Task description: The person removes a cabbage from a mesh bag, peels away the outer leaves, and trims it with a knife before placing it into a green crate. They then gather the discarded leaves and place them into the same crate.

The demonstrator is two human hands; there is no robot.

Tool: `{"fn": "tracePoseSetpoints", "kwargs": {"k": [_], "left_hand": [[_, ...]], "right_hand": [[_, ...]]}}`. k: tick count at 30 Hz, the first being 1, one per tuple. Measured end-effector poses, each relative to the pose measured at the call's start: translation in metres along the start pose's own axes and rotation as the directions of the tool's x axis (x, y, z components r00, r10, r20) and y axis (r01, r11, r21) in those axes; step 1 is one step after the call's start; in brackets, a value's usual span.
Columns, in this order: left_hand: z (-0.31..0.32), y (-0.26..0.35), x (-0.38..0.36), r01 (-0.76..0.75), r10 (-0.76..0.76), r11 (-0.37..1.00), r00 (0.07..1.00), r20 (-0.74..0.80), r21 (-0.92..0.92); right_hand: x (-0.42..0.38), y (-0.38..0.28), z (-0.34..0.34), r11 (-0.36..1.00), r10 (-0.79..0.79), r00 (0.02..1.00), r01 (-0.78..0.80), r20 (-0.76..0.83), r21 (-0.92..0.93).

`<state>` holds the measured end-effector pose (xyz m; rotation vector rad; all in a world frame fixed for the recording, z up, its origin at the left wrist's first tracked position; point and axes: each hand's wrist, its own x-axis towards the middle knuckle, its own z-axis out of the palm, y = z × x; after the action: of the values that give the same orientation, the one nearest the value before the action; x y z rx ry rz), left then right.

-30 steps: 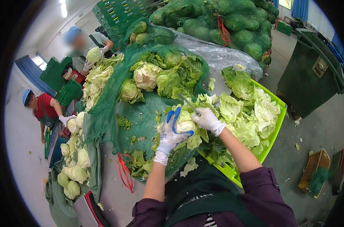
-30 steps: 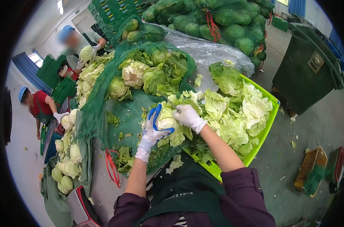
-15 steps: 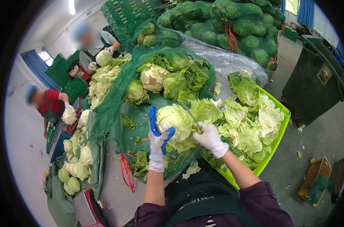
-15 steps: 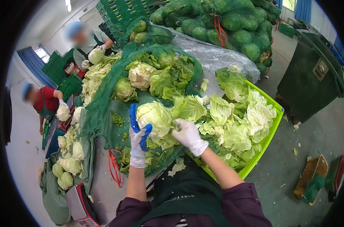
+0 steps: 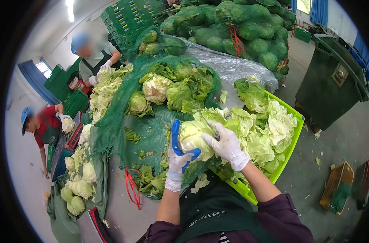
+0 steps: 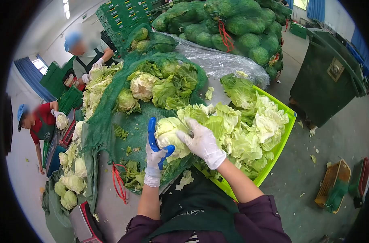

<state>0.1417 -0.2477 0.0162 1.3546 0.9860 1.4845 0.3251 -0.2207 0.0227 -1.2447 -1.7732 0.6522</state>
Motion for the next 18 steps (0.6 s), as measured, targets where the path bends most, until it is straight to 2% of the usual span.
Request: {"fn": "tracePoseSetpoints", "kwargs": {"k": [2,3,4,5,6,7,9,11,12,13,14,15,16,17,18], "left_hand": [[0.003,0.006,-0.002,0.063,-0.061,0.983,0.998,0.014,-0.171],[0.003,0.002,-0.005,0.056,-0.055,0.984,0.998,0.007,-0.167],[0.001,-0.007,-0.008,0.078,-0.088,0.920,0.996,-0.007,-0.385],[-0.002,-0.016,-0.011,0.088,-0.120,0.807,0.993,-0.016,-0.583],[-0.001,-0.023,-0.013,0.165,-0.245,0.658,0.970,-0.002,-0.735],[-0.003,-0.027,-0.014,0.147,-0.237,0.661,0.971,-0.020,-0.736],[-0.004,-0.028,-0.018,0.291,-0.269,0.209,0.935,0.231,-0.934],[-0.009,-0.037,-0.020,0.254,-0.229,0.242,0.953,0.199,-0.936],[-0.010,-0.038,-0.020,0.226,-0.234,0.206,0.956,0.176,-0.952],[-0.012,-0.040,-0.020,0.200,-0.241,0.169,0.958,0.156,-0.965],[-0.018,-0.049,-0.022,0.221,-0.187,0.211,0.965,0.182,-0.952],[-0.019,-0.047,-0.022,0.203,-0.178,0.212,0.970,0.166,-0.956],[-0.018,-0.047,-0.024,0.200,-0.213,0.202,0.964,0.156,-0.959],[-0.016,-0.045,-0.026,0.203,-0.251,0.190,0.956,0.152,-0.961],[-0.009,-0.032,-0.026,0.198,-0.275,0.234,0.952,0.131,-0.952]], "right_hand": [[0.007,0.016,0.014,0.985,-0.022,0.993,0.042,-0.120,0.167],[0.007,0.009,0.005,0.984,-0.030,0.993,0.050,-0.117,0.171],[0.005,0.001,-0.013,0.905,0.225,0.974,-0.201,-0.021,0.375],[0.005,-0.002,-0.025,0.727,0.440,0.889,-0.437,0.129,0.529],[0.003,0.003,-0.029,0.679,0.431,0.902,-0.348,0.032,0.647],[0.000,0.009,-0.034,0.621,0.431,0.900,-0.246,-0.062,0.744],[-0.005,0.034,-0.056,0.354,0.482,0.870,-0.302,0.104,0.885],[-0.005,0.079,-0.074,0.598,0.555,0.828,-0.459,0.073,0.657],[-0.007,0.090,-0.070,0.605,0.541,0.837,-0.456,0.084,0.652],[-0.012,0.099,-0.064,0.917,0.398,0.877,-0.379,-0.269,0.122],[-0.013,0.102,-0.060,0.823,0.053,0.886,-0.300,-0.460,-0.482],[-0.012,0.091,-0.052,0.936,0.043,0.917,-0.177,-0.398,-0.306],[-0.014,0.076,-0.040,0.993,0.025,0.942,-0.064,-0.334,-0.104],[-0.016,0.033,-0.036,0.980,0.112,0.984,-0.132,-0.135,-0.151],[-0.020,-0.010,-0.028,0.959,0.208,0.976,-0.192,0.059,-0.211]]}}
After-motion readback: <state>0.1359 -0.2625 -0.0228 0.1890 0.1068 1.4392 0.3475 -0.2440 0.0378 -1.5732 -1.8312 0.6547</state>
